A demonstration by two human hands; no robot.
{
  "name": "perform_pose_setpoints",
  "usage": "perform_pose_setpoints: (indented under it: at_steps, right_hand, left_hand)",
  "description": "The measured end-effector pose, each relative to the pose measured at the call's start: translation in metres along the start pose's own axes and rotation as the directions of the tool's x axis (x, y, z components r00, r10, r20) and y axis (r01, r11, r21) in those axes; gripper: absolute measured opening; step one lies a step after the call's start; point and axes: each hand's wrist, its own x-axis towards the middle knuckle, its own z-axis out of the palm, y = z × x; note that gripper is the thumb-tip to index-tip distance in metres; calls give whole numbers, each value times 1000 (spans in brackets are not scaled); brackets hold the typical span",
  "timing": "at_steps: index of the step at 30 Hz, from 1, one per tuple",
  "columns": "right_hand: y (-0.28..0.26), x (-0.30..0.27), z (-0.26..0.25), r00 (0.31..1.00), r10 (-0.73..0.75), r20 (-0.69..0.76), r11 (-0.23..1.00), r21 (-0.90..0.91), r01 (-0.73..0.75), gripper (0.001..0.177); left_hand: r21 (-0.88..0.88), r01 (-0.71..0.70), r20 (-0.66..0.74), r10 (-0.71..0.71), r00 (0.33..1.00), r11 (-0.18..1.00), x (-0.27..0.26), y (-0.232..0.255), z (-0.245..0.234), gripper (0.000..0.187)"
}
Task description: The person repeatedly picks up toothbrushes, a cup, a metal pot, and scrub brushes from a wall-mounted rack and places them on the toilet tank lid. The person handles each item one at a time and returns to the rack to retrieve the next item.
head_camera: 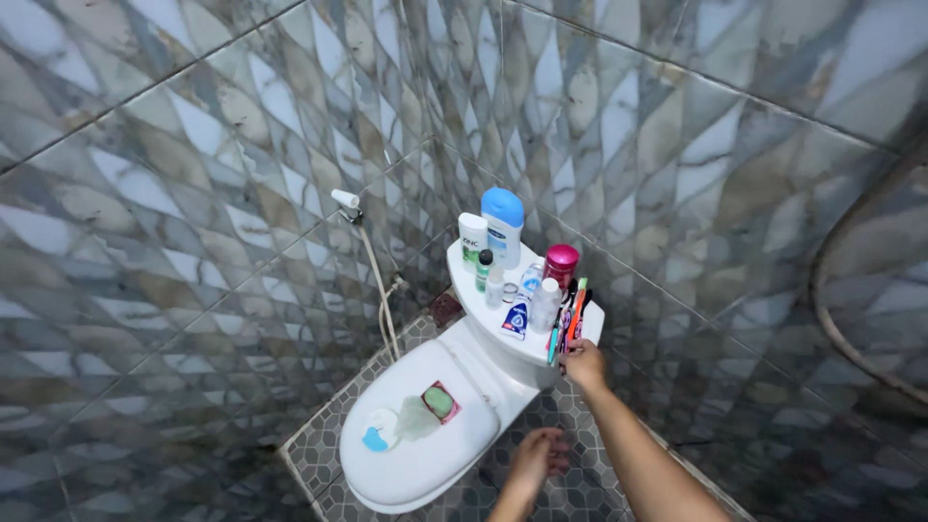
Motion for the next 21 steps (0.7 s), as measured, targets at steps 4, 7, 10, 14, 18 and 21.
perform_pose_setpoints:
  at_steps: [4,7,10,14,18,21]
  right_hand:
    - [5,2,-1,986,-139,-97,964,-240,112,30]
    - [7,4,-10,930,-322,-178,873,-435,219,29]
    - [9,4,-15,841,-488,-234,802,-500,327,27]
    - [11,-4,-21,842,-443,-308,846,-455,278,17]
    - [10,-18,-35,870,-388,-305,890,-369,267,15]
    - [9,-23,-50,873,-395,-285,896,-327,299,17]
  left_hand:
    - [56,-10,37,8,999,998,6,2,-6,34]
    - [30,-5,72,3,997,1000,11,3,-1,32]
    - [9,43,116,-44,992,999,11,1,3,31]
    - [-22,73,140,-70,988,997,5,1,4,27]
    - [-7,82,119,-81,990,997,5,8,16,25]
    - [26,39,150,-42,988,999,5,11,29,25]
